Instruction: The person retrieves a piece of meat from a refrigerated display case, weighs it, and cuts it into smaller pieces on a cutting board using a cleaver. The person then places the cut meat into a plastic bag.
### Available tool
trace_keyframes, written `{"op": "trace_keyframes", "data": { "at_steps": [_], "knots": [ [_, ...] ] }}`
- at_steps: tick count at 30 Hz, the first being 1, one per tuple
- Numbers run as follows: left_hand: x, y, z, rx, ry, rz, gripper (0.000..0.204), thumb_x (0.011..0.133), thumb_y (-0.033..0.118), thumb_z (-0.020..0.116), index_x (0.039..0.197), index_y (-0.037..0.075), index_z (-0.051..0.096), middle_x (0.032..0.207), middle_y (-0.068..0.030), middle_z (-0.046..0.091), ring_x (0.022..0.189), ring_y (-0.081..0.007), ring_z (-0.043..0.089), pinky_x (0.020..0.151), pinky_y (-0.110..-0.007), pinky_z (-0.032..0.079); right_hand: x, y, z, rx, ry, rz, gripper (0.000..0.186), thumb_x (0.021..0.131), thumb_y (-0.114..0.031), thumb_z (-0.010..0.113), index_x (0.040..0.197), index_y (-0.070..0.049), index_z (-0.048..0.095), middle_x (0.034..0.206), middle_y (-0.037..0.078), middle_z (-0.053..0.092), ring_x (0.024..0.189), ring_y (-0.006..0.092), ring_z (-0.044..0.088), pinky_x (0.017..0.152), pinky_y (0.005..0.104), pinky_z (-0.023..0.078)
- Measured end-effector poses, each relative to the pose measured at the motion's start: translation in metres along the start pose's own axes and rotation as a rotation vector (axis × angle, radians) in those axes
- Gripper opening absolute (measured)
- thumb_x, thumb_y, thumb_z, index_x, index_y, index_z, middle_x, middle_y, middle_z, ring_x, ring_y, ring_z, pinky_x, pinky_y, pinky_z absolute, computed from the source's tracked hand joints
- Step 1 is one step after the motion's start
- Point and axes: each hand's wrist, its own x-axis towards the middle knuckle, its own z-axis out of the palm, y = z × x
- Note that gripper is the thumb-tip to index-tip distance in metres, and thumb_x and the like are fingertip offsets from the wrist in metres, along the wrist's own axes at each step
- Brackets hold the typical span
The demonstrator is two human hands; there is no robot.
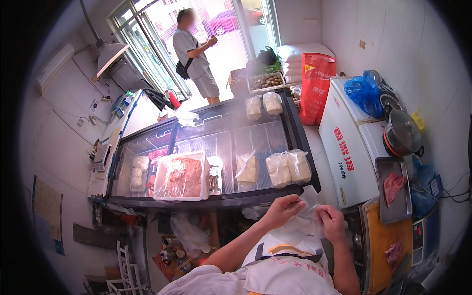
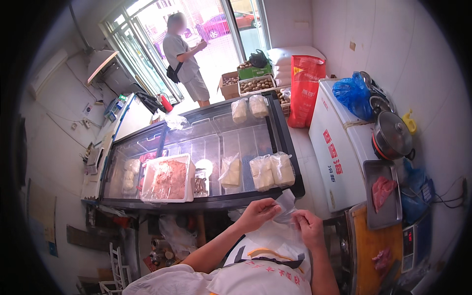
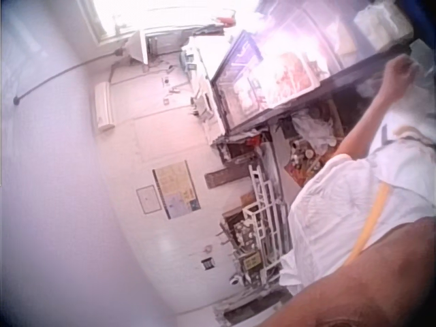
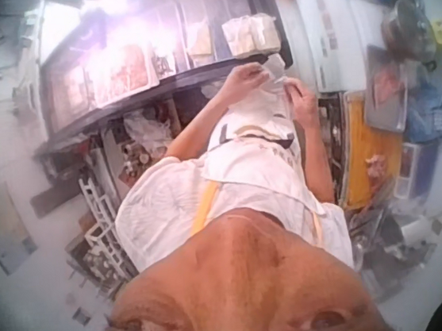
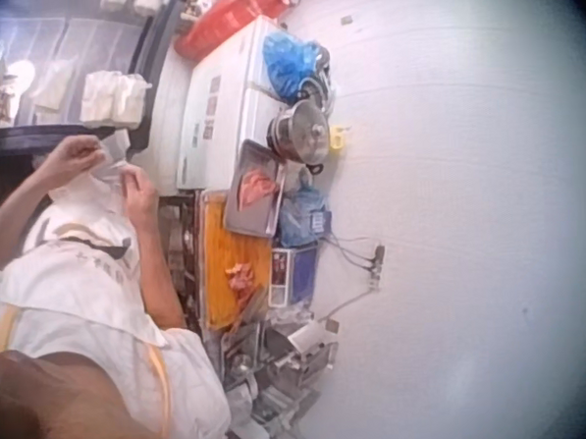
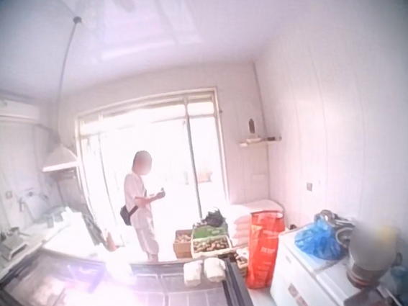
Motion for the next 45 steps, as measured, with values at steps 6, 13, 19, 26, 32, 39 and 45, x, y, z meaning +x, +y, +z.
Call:
{"op": "trace_keyframes", "data": {
  "at_steps": [6,13,19,26,32,39,45],
  "knots": [
    [0.0,0.008,0.005,0.132,0.035,0.054,0.017,0.107,0.018,0.066,0.105,0.001,0.067,0.082,0.0067,0.054,0.077,-0.0022,0.045,0.067,-0.022,0.041,-0.002,0.014,-0.013,-0.004,-0.046,0.054,0.014,0.104,-0.012,0.068,0.103,0.001,0.074,0.08,-0.001,0.067,0.067,0.0067,0.056,0.062,0.0243,0.046],
    [-0.001,0.019,0.007,0.183,0.019,0.134,0.02,0.107,0.019,0.066,0.104,-0.001,0.065,0.075,0.0,0.053,0.072,-0.0062,0.043,0.063,-0.026,0.041,0.004,-0.01,-0.002,0.106,0.036,0.037,0.016,0.103,-0.014,0.07,0.099,0.0,0.075,0.079,-0.001,0.068,0.069,0.0054,0.056,0.061,0.0231,0.045],
    [-0.001,0.02,0.003,0.163,0.07,0.106,0.017,0.107,0.017,0.065,0.104,0.0,0.065,0.073,-0.0022,0.055,0.069,-0.0076,0.047,0.064,-0.027,0.045,0.008,-0.008,-0.007,0.093,0.078,0.069,0.015,0.102,-0.013,0.071,0.101,0.001,0.075,0.078,-0.001,0.067,0.071,0.0061,0.057,0.065,0.0237,0.047],
    [0.014,0.02,0.013,0.576,0.476,0.481,0.012,0.098,0.006,0.072,0.106,0.001,0.065,0.089,-0.0072,0.065,0.078,-0.0126,0.059,0.069,-0.029,0.049,0.022,-0.023,-0.01,-0.075,0.167,-0.069,0.015,0.098,-0.014,0.076,0.097,0.001,0.075,0.073,-0.002,0.065,0.069,0.0059,0.057,0.063,0.0249,0.048],
    [-0.023,0.044,0.042,0.219,0.319,0.096,0.014,0.1,0.01,0.073,0.11,0.002,0.067,0.088,-0.0037,0.069,0.076,-0.0127,0.067,0.067,-0.027,0.053,0.023,-0.038,-0.006,0.051,0.13,-0.077,0.011,0.1,-0.005,0.071,0.107,0.003,0.074,0.089,0.004,0.074,0.081,0.008,0.068,0.077,0.0253,0.057],
    [-0.01,0.041,0.058,-0.264,0.103,-0.108,0.028,0.106,0.019,0.067,0.123,-0.003,0.064,0.112,-0.009,0.071,0.1,-0.0157,0.07,0.09,-0.032,0.059,0.014,-0.045,-0.009,0.038,0.075,-0.064,0.015,0.098,-0.006,0.074,0.111,0.002,0.075,0.09,0.004,0.075,0.085,0.0086,0.069,0.079,0.026,0.057],
    [-0.007,0.033,0.062,-0.284,0.133,-0.078,0.026,0.107,0.018,0.066,0.122,-0.003,0.065,0.111,-0.0087,0.072,0.1,-0.0156,0.071,0.092,-0.032,0.059,0.008,-0.046,-0.011,0.011,0.036,0.025,0.015,0.095,-0.007,0.077,0.107,0.002,0.076,0.091,0.004,0.076,0.085,0.0079,0.069,0.08,0.0254,0.057]
  ]
}}
